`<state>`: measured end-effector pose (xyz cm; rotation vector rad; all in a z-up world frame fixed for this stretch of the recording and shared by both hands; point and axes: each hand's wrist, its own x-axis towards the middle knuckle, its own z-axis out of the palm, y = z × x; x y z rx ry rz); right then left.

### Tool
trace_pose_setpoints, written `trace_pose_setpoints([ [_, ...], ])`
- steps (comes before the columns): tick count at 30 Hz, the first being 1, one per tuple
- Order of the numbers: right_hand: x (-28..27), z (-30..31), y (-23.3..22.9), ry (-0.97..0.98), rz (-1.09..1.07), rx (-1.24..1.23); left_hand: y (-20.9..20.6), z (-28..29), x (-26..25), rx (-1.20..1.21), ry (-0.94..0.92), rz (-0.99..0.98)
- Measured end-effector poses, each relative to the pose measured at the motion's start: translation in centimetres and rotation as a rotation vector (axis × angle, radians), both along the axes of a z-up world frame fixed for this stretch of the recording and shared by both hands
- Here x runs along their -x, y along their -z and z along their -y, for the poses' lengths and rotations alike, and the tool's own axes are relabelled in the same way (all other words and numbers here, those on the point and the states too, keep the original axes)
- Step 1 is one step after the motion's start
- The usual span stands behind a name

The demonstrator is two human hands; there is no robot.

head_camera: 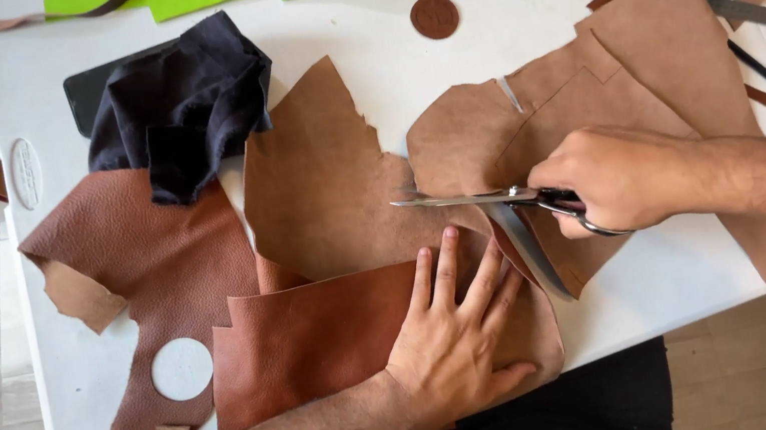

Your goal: Marking a pattern on a piece of leather with a pen and then cutting it out using scissors.

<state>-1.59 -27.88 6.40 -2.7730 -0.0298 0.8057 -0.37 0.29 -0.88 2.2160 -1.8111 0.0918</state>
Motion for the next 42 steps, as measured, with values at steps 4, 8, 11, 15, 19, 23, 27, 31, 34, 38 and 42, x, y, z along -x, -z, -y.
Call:
trace_pose_setpoints([
  [4,-0.6,0.2,-0.2,-0.079,-0.06,0.126,0.0,0.1,0.0,0.01,-0.004,-0.011],
  [8,-1.4,-1.1,-0.9,0.021,-0.097,0.113,0.2,0.3,-0.1,0.005,0.019,-0.007],
  [11,-1.3,-0.7,1.2,-0.106,0.023,0.14,0.0,0.1,0.0,0.011,0.015,-0.021],
  [15,-1.3,-0.1,1.3,-0.181,-0.012,0.193,-0.2,0.2,-0.1,0.026,0.009,-0.002],
  [19,-2.2,-1.3,-0.9,-0.122,-0.07,0.124,0.2,0.1,0.0,0.03,0.011,-0.021],
  [23,-2.8,-2.0,-0.4,-0.173,-0.051,0.15,-0.1,0.1,0.0,0.026,0.019,-0.021],
  [27,-2.8,-1.4,0.1,-0.273,-0.072,0.283,-0.2,0.1,-0.1,0.023,0.02,-0.023],
  [31,-2.5,0.4,-0.8,-0.169,0.046,0.179,-0.2,-0.1,-0.1,0.015,0.021,-0.008],
  [34,-1.1,1.4,-3.0,0.044,0.208,0.001,0.1,0.1,-0.1,0.004,0.021,-0.057],
  [38,5.8,3.2,-2.2,0.298,0.431,-0.187,0.4,0.1,-0.4,0.001,0.016,-0.046],
  [42,14.3,3.2,-0.1,0.808,0.752,-0.263,0.5,0.3,-2.0,-0.002,-0.009,-0.068],
])
